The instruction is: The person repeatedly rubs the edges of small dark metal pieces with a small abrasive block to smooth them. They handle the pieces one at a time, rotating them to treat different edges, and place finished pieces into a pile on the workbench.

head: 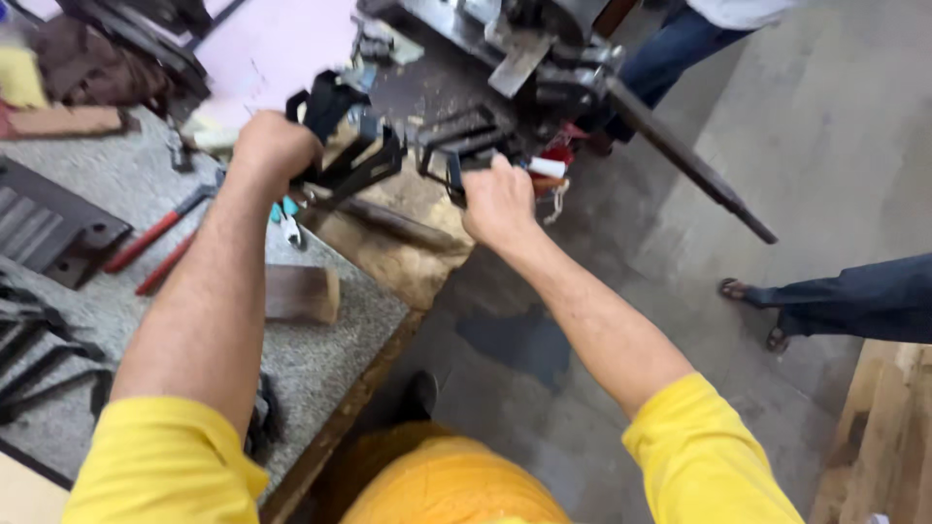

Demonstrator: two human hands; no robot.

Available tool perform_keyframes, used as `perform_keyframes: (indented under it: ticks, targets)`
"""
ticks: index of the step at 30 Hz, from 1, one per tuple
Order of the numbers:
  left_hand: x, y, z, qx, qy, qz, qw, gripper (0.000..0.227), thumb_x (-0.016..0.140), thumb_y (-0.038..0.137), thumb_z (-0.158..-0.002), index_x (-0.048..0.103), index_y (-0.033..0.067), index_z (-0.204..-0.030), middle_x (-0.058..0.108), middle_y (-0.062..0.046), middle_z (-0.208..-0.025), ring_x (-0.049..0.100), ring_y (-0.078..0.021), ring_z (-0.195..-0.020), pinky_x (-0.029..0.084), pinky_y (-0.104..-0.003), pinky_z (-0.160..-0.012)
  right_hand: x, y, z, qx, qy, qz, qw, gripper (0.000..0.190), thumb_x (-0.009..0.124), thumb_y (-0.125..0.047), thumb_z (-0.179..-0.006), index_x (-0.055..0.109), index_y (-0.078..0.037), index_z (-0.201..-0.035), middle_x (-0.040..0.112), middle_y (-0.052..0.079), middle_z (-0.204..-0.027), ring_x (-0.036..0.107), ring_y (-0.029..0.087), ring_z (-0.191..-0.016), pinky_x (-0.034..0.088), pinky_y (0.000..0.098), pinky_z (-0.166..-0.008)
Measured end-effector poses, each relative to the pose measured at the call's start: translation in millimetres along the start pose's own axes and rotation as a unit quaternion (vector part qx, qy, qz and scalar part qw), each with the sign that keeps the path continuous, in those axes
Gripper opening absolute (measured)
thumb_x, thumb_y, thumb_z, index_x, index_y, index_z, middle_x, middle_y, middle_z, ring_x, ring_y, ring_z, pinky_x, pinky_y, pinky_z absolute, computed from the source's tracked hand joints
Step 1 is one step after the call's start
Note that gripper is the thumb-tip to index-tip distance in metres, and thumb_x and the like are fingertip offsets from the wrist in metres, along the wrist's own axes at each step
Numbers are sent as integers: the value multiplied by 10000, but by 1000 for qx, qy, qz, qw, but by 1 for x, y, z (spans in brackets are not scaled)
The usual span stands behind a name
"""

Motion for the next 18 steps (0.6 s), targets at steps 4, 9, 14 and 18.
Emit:
perform_keyframes:
  ticks: [4,9,14,18]
  targets:
    - [28,-18,-29,-43,34,52,997,271,703,1,-733,668,-123,-971,714,-230,-879,727,-345,-668,580,-517,-481,43,10,-20,-1,-10,-5,1000,60,709,-125,-750,751,-97,-782,733,123,-812,647,321,-941,516,471,-723]
    - [59,-14,-45,-59,83,105,989,238,729,-10,-718,692,-90,-939,716,-212,-898,738,-363,-751,591,-506,-538,65,17,-59,4,-5,31,999,66,687,-140,-762,729,-107,-800,734,100,-811,620,308,-974,481,458,-748]
    - [85,-23,-46,-124,69,174,974,266,742,-1,-745,650,-74,-984,699,-191,-970,736,-344,-775,642,-548,-553,57,19,-76,20,-11,45,999,240,768,-214,-736,694,-96,-931,702,92,-941,575,310,-1026,452,462,-797]
    - [93,-27,-40,-133,33,186,973,260,768,66,-799,700,-74,-1007,725,-167,-1002,740,-300,-780,648,-520,-578,20,23,-60,34,-5,33,999,563,875,-301,-601,643,-44,-1045,653,132,-1036,552,323,-1018,454,453,-812]
Point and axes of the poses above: each hand's wrist, its own z-axis away from the middle knuckle, its own x-axis out of the palm, y = z × x, the point moved 6 cm from there along -z, towards the middle knuckle
